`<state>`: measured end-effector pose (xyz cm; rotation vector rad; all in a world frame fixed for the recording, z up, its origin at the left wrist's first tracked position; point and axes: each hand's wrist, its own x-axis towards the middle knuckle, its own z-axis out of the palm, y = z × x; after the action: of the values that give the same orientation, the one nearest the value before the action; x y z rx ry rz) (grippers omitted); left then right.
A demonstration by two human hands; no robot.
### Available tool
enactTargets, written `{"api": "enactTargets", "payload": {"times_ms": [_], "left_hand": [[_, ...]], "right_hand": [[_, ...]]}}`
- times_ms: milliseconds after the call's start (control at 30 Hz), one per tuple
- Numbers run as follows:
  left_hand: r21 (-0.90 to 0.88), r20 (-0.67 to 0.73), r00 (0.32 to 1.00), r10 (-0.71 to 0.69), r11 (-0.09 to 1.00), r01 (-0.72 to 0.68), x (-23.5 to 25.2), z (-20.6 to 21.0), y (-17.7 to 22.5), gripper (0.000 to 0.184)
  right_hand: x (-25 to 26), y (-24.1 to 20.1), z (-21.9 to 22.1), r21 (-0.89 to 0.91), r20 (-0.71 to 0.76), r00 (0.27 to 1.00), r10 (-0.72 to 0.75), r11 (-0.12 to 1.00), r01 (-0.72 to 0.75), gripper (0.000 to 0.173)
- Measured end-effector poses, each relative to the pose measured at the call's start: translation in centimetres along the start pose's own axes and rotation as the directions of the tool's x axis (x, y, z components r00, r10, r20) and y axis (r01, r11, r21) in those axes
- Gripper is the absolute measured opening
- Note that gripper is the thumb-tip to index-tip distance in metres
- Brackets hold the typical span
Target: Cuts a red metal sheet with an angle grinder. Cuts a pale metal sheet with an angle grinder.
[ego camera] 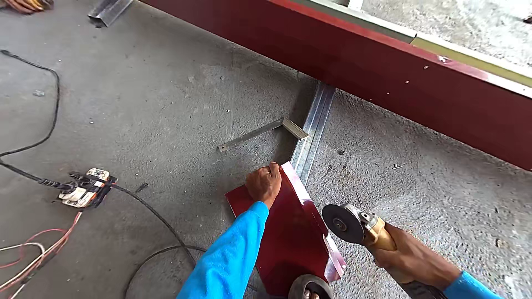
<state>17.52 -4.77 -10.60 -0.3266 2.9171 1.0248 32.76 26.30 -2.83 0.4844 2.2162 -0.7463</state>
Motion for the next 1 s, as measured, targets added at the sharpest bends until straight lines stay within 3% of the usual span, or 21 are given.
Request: {"api": "enactTargets", "payload": {"times_ms": [367,800,1000], "left_hand": [[0.007,0.014,1.0,-0.013,1.0,0.013,0.0,-0.4,0.3,0.062],[0.042,-0.083,0.996,-0.018,0.999,0.022,0.8,0.9,0.5,0.059],[-0.04,-0.037,0.999,0.015,0.999,-0.016,-0.1,0.1,0.3,0.061]], "right_hand": [[1.5,-1.0,0.6,-0.065,0.001,0.999,-0.038,0.997,0.038,0.08],[2.6,-1.4,0.7,-0.079,-0.001,0.999,-0.043,0.996,0.043,0.079],[3.1,-1.3,0.4,-0.062,0.026,0.999,-0.042,0.997,0.043,0.08]]}}
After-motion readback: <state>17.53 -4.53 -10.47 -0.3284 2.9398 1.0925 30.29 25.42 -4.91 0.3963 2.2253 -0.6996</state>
